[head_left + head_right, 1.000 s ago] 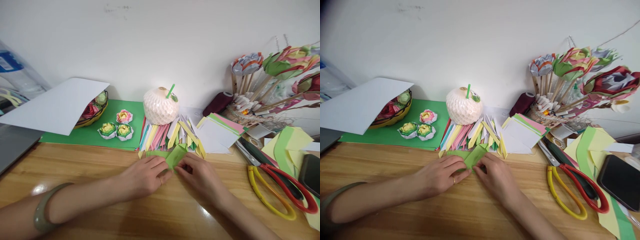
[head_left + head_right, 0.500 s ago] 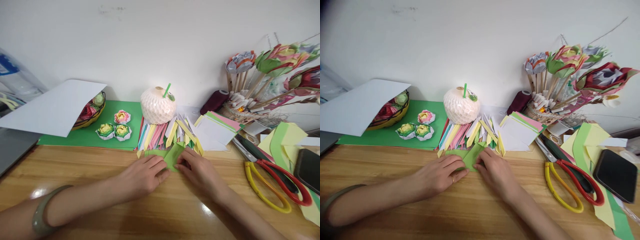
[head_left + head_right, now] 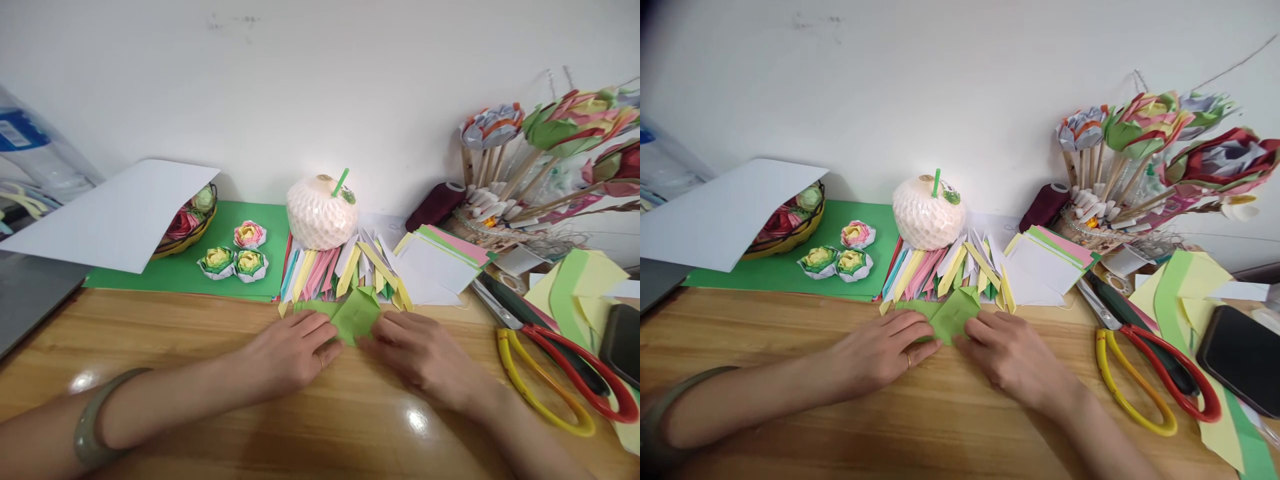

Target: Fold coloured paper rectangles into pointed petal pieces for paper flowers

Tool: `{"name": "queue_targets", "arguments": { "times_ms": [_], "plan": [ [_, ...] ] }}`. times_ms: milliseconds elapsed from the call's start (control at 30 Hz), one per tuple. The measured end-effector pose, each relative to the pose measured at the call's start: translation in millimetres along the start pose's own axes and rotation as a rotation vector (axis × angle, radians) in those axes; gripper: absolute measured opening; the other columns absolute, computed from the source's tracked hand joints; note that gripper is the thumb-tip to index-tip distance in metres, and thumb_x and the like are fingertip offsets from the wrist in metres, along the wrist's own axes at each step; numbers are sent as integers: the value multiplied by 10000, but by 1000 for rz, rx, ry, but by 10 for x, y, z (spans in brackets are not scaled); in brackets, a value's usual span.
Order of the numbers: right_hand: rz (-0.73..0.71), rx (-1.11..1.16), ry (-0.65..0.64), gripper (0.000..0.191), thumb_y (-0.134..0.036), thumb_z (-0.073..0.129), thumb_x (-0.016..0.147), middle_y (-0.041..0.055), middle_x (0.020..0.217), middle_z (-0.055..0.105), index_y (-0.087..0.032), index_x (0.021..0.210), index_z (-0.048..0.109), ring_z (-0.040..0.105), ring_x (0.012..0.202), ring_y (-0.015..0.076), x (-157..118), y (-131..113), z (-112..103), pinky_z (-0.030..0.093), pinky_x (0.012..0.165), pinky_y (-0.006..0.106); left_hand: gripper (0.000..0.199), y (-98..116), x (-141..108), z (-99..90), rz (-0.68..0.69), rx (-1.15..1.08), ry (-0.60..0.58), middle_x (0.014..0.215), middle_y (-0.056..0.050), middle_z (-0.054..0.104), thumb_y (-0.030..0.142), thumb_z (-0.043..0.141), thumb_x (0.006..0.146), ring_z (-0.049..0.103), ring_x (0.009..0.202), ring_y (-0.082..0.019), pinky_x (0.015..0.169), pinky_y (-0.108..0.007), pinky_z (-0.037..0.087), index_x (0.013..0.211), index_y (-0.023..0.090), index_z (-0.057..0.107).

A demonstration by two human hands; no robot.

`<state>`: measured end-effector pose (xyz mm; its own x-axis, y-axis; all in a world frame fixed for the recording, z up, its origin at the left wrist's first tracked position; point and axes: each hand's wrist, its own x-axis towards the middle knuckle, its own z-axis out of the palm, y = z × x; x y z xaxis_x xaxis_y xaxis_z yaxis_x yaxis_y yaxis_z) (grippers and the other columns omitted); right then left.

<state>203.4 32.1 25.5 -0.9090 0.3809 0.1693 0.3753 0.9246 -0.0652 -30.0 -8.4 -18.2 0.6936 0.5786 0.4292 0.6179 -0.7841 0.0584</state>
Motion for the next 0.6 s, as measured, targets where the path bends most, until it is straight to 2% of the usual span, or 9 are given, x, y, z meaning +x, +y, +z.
{"name": "queue_targets", "arguments": {
  "times_ms": [133, 200, 300, 367, 467, 600],
  "plan": [
    [75, 73, 52, 230, -119, 400, 861, 45, 767, 570, -182, 758, 595, 474, 655, 162, -66, 88, -95, 357, 570, 293, 110, -21, 10, -23, 34, 18, 13, 907, -19, 618, 190, 483, 943, 556, 865, -174, 767, -313, 464, 955, 151, 585],
    [113, 108, 106, 192, -123, 456, 810, 59, 861, 591, -188, 879, 623, 524, 730, 175, -77, 116, -105, 413, 610, 299, 105, -41, 10, -40, 84, 27, 11, 902, -21, 629, 162, 498, 932, 561, 852, -170, 781, -319, 469, 973, 138, 592],
    [186, 96, 171, 390, -117, 474, 807, 110, 1113, 569, -194, 1183, 544, 542, 989, 232, -63, 136, -57, 475, 782, 372, 120, -75, 3, -65, 153, 51, 37, 912, -22, 648, 126, 509, 919, 568, 877, -167, 858, -340, 460, 990, 119, 605],
    [250, 111, 185, 436, -119, 456, 837, 126, 1216, 536, -196, 1267, 476, 510, 1100, 251, -47, 138, -7, 465, 874, 419, 119, -91, 0, -81, 168, 79, 69, 945, -25, 659, 125, 515, 915, 571, 914, -175, 903, -358, 450, 972, 115, 618],
    [387, 231, 222, 370, -147, 424, 885, 114, 1192, 558, -206, 1247, 478, 557, 1058, 223, -36, 129, 46, 493, 861, 392, 129, -101, 1, -102, 180, 113, 83, 983, -34, 665, 119, 519, 908, 574, 938, -187, 927, -376, 450, 976, 113, 628],
    [532, 434, 273, 266, -235, 435, 915, 94, 1114, 581, -215, 1157, 543, 621, 875, 175, -30, 101, 71, 534, 722, 313, 138, -101, 5, -113, 168, 125, 84, 951, -41, 665, 124, 517, 908, 579, 923, -190, 932, -382, 460, 987, 112, 630]
  ]
}}
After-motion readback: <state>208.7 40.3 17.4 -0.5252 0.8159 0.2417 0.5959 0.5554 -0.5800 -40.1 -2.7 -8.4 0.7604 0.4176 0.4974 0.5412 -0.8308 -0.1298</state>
